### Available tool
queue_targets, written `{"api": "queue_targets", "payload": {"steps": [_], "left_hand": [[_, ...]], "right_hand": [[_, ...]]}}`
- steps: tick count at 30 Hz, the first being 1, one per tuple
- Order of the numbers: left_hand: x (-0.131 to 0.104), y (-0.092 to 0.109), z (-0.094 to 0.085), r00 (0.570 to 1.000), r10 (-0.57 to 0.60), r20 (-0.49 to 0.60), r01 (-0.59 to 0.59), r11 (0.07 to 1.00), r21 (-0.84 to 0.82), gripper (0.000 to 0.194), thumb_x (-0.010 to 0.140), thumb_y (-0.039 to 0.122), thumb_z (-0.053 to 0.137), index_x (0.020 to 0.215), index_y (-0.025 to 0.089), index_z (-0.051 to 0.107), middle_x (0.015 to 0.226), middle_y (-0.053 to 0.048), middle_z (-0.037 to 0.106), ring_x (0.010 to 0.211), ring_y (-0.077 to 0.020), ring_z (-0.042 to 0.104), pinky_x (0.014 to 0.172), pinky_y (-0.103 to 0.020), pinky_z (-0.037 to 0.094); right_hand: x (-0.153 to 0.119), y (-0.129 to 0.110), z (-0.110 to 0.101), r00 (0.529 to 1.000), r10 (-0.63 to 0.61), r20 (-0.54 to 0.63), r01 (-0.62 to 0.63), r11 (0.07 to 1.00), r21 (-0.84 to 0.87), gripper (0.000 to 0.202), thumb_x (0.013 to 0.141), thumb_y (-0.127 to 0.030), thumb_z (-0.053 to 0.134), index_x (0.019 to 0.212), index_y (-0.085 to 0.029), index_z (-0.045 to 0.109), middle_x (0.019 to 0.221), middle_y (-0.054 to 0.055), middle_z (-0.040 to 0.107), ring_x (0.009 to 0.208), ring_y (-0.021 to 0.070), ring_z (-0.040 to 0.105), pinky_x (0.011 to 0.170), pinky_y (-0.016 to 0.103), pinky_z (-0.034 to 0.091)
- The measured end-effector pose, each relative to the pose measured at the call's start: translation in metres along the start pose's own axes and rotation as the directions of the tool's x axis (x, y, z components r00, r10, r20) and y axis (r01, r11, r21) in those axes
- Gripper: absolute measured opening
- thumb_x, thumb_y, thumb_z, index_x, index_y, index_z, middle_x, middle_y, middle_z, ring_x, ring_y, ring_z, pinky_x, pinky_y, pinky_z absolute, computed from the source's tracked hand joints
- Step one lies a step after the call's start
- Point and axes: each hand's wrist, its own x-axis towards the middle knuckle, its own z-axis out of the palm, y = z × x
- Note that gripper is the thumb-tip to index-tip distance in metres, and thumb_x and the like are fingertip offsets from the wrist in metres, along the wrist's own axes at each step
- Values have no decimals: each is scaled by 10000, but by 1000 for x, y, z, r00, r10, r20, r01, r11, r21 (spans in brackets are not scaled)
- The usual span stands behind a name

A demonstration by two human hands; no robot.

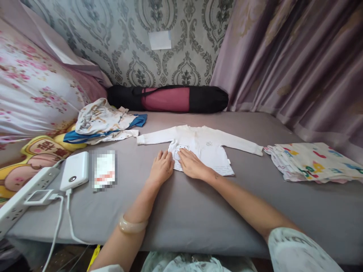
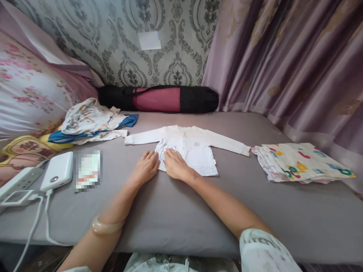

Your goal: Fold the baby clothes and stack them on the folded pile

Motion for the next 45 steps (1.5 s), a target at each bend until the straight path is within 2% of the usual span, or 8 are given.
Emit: {"api": "queue_targets", "payload": {"steps": [5,14,19,23,27,33,41,45], "left_hand": [[-1,-4,10,996,-31,84,28,999,35,473,968,353,360,1382,138,436,1482,-180,414,1378,-346,360,1084,-519,338],[1,-6,10,995,-31,97,32,999,-11,455,947,343,418,1359,153,445,1473,-187,420,1366,-366,367,1056,-528,353],[1,-11,5,999,-19,42,22,998,-66,401,912,361,502,1288,221,494,1430,-146,476,1314,-339,424,995,-494,403],[4,-17,3,999,-44,-2,43,989,-138,265,888,261,507,1139,239,587,1325,-106,564,1195,-301,519,934,-456,444],[9,-25,8,995,-84,-54,74,982,-174,315,845,125,452,1119,207,586,1199,-119,623,1100,-263,565,936,-427,437],[16,-35,16,985,-149,-90,131,976,-175,298,877,158,399,1130,186,553,1138,-137,646,1084,-249,566,924,-414,430],[15,-37,15,979,-186,-82,165,964,-209,336,879,136,367,1152,200,551,1206,-127,631,1147,-243,559,948,-410,426],[15,-38,17,978,-179,-110,153,966,-210,325,891,162,363,1157,188,546,1174,-132,647,1118,-250,576,940,-421,442]], "right_hand": [[40,1,24,988,132,83,-127,990,-66,636,977,-366,242,1505,-13,223,1591,164,160,1469,272,106,1177,465,78],[107,29,23,964,265,-22,-266,952,-153,625,982,-386,180,1520,-67,204,1603,113,137,1468,245,82,1164,499,40],[123,36,22,939,333,-86,-342,929,-141,599,987,-380,177,1511,-98,245,1599,105,169,1460,257,103,1159,502,42],[111,22,29,911,398,-105,-408,905,-115,640,987,-401,187,1509,-32,216,1597,153,143,1463,284,76,1157,509,30],[86,-3,38,908,408,-89,-416,904,-96,664,984,-419,194,1512,-17,195,1600,167,105,1467,287,53,1156,512,18],[54,-37,45,928,371,-37,-373,925,-69,680,981,-431,207,1516,-12,178,1602,162,85,1472,284,23,1159,498,-34],[2,-73,41,968,243,67,-244,970,3,651,977,-380,255,1516,-19,199,1599,166,88,1474,296,7,1168,510,-29],[-33,-84,28,982,95,162,-111,989,97,665,956,-429,353,1489,-37,291,1581,196,157,1466,328,78,1164,535,66]]}}
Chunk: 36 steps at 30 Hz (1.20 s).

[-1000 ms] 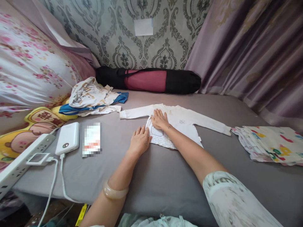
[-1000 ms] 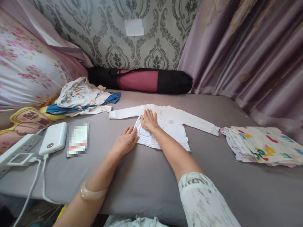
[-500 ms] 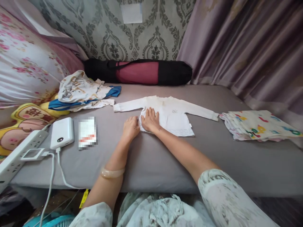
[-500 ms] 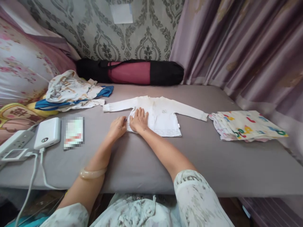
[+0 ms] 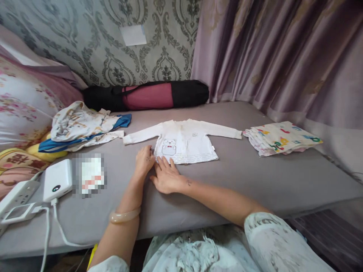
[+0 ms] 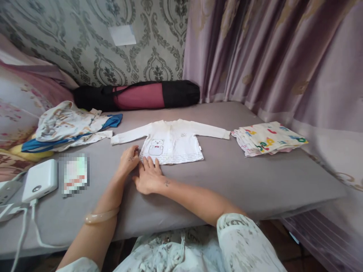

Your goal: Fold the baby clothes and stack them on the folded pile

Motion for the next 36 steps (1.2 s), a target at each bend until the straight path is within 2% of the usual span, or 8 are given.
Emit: {"api": "queue_targets", "payload": {"steps": [3,6,10,14,19,25,32,36], "left_hand": [[-2,3,-1,998,30,-57,-29,1000,2,331,914,222,373,1198,163,533,1161,-155,641,1123,-269,571,949,-435,440],[-6,14,-3,977,182,-112,-183,983,-2,355,939,293,375,1245,179,513,1228,-151,611,1175,-277,543,976,-440,427],[-15,38,-3,911,410,-54,-410,912,12,385,970,342,351,1310,223,487,1359,-121,549,1324,-257,438,1080,-445,345],[-27,59,3,860,496,115,-505,861,57,446,976,414,357,1375,243,462,1457,-101,470,1417,-260,312,1158,-505,210],[-35,71,10,803,551,225,-572,819,37,525,979,483,328,1432,234,414,1495,-116,416,1432,-266,280,1161,-529,193],[-36,76,14,798,550,247,-571,821,17,494,981,484,330,1409,268,448,1489,-110,425,1408,-260,330,1144,-522,248],[-35,78,12,799,493,345,-528,849,11,542,977,536,279,1444,294,407,1548,-88,329,1447,-274,238,1151,-544,227],[-35,77,12,794,494,355,-528,849,0,550,974,548,277,1453,305,395,1554,-77,317,1452,-274,221,1156,-541,222]], "right_hand": [[-13,10,-21,974,-213,76,205,974,96,495,927,-418,445,1329,-145,541,1432,148,489,1336,295,413,1096,438,302],[-5,41,-49,978,-161,-136,176,978,113,371,981,-315,327,1131,-216,652,1178,56,672,1120,195,590,975,304,407],[17,96,-67,877,148,-457,-196,979,-57,435,976,-277,342,1339,-105,509,1466,159,435,1377,247,338,1125,382,222],[24,129,-52,919,240,-313,-289,950,-121,596,991,-442,283,1503,-137,298,1592,121,192,1467,284,97,1160,503,48],[22,130,-50,945,228,-235,-269,950,-157,625,990,-477,240,1507,-129,287,1581,134,226,1450,317,159,1144,545,92],[54,148,-94,932,229,-282,-292,934,-206,481,1000,-326,233,1191,-138,632,1262,162,612,1206,273,517,1034,415,325],[112,200,-104,874,341,-345,-419,890,-181,587,1008,-385,239,1464,-26,325,1555,153,289,1432,253,212,1157,401,111],[122,207,-97,860,364,-357,-444,879,-172,600,1008,-411,224,1474,-44,312,1563,153,269,1431,248,216,1156,423,103]]}}
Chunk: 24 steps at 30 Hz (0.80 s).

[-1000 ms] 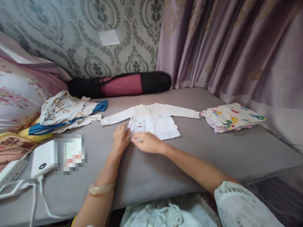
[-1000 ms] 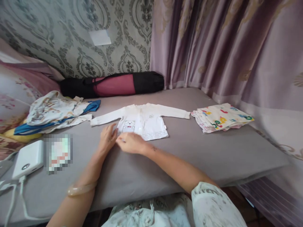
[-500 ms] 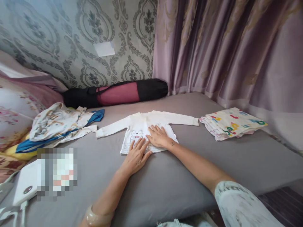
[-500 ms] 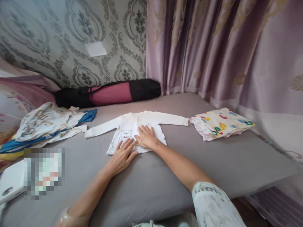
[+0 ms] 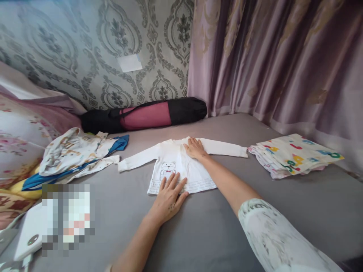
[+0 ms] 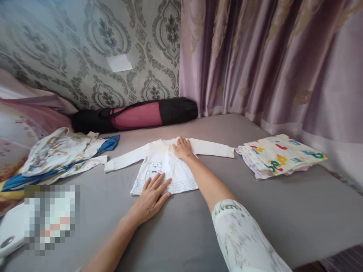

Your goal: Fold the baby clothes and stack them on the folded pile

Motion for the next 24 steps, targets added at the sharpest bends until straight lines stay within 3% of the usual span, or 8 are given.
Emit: {"api": "queue_targets", "payload": {"steps": [6,10,13,16,19,24], "left_hand": [[-2,2,-3,1000,-1,3,1,1000,-13,536,977,537,277,1447,311,403,1551,-73,322,1449,-280,231,1149,-556,227],[-1,4,-7,999,-37,-16,38,999,9,510,984,513,278,1415,302,450,1523,-65,381,1432,-266,279,1149,-528,252],[0,3,-5,988,-140,-65,144,988,48,501,990,471,284,1407,263,467,1517,-87,387,1440,-275,257,1154,-532,239],[1,1,-2,972,-227,-67,231,971,61,549,975,496,310,1445,234,417,1551,-110,312,1455,-301,198,1158,-551,210],[0,2,-2,963,-270,-10,270,962,36,618,957,547,309,1489,235,338,1581,-103,220,1462,-319,139,1158,-580,172],[-1,4,-6,956,-286,63,286,958,3,648,949,552,303,1509,227,294,1593,-100,146,1465,-336,65,1149,-620,104]], "right_hand": [[7,-1,-7,1000,13,-24,-13,999,-33,556,1002,-431,241,1401,-97,434,1478,167,417,1323,274,383,1107,506,189],[9,-14,-15,999,38,-11,-39,998,-59,533,999,-403,252,1336,-81,513,1410,192,488,1297,299,411,1098,526,192],[6,-40,-10,989,-135,-58,132,989,-64,527,998,-371,256,1380,-82,474,1470,173,430,1372,277,325,1143,481,104],[4,-68,4,948,-316,19,316,949,-6,579,998,-406,244,1458,-80,370,1549,132,312,1440,230,208,1168,405,72],[10,-83,17,952,-298,67,296,955,30,653,994,-451,214,1486,-29,296,1571,152,244,1460,237,150,1171,395,73],[23,-83,29,970,-232,71,229,972,50,672,993,-461,204,1511,-34,230,1589,154,174,1467,243,121,1172,405,52]]}}
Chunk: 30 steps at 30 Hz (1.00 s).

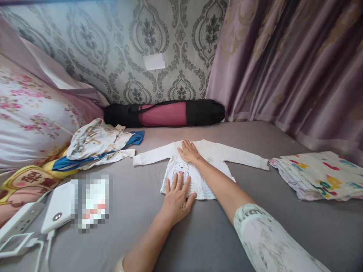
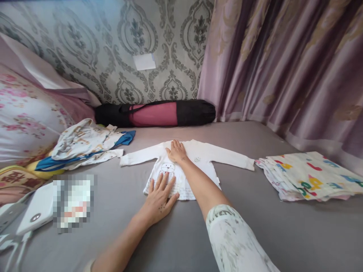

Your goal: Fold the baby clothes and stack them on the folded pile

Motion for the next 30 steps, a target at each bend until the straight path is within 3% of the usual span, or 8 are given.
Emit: {"api": "queue_targets", "payload": {"steps": [6,10,14,17,23,26,30], "left_hand": [[1,-2,-4,1000,-22,11,23,999,-25,587,968,497,261,1492,242,333,1594,-68,160,1472,-298,76,1161,-590,98],[3,-3,-6,995,-90,-29,88,994,-59,563,1000,426,111,1428,269,442,1559,-11,295,1461,-218,194,1181,-502,167],[5,-1,-1,993,-74,-96,78,996,38,538,998,431,194,1429,223,438,1543,-42,332,1450,-238,236,1172,-503,192],[5,0,5,990,-46,-136,61,993,106,532,988,432,255,1439,200,418,1540,-75,335,1442,-270,253,1155,-529,208],[5,-1,11,985,-21,-171,41,992,118,532,974,461,286,1422,212,427,1529,-95,362,1428,-291,283,1142,-542,223],[5,-1,11,983,-20,-182,43,992,119,528,972,459,292,1418,211,425,1524,-102,371,1424,-291,289,1139,-544,223],[4,1,5,986,-22,-168,45,990,132,508,971,457,299,1398,222,439,1513,-90,394,1410,-283,314,1134,-526,241]], "right_hand": [[3,1,0,1000,-3,-4,4,995,103,667,985,-463,228,1512,-53,242,1594,141,163,1474,235,91,1179,410,21],[2,12,-23,1000,13,-15,-6,919,394,646,981,-451,191,1517,-96,252,1594,95,188,1469,191,132,1187,356,106],[-22,47,-50,979,136,-150,-28,824,566,621,982,-440,210,1503,-113,298,1565,96,279,1442,163,237,1174,311,171],[-50,86,-61,951,256,-174,-124,831,542,571,982,-374,262,1456,-80,386,1508,125,390,1395,168,345,1145,288,238],[-94,162,-69,857,469,-213,-352,835,422,448,912,-182,366,1304,-159,582,1311,74,615,1220,167,549,1040,287,384],[-112,186,-76,795,562,-228,-451,799,397,473,869,-110,377,1291,-114,590,1270,128,633,1191,203,570,1007,306,407],[-132,204,-82,698,677,-232,-633,735,242,483,838,-73,420,1278,-143,606,1239,160,636,1183,269,565,1005,391,391]]}}
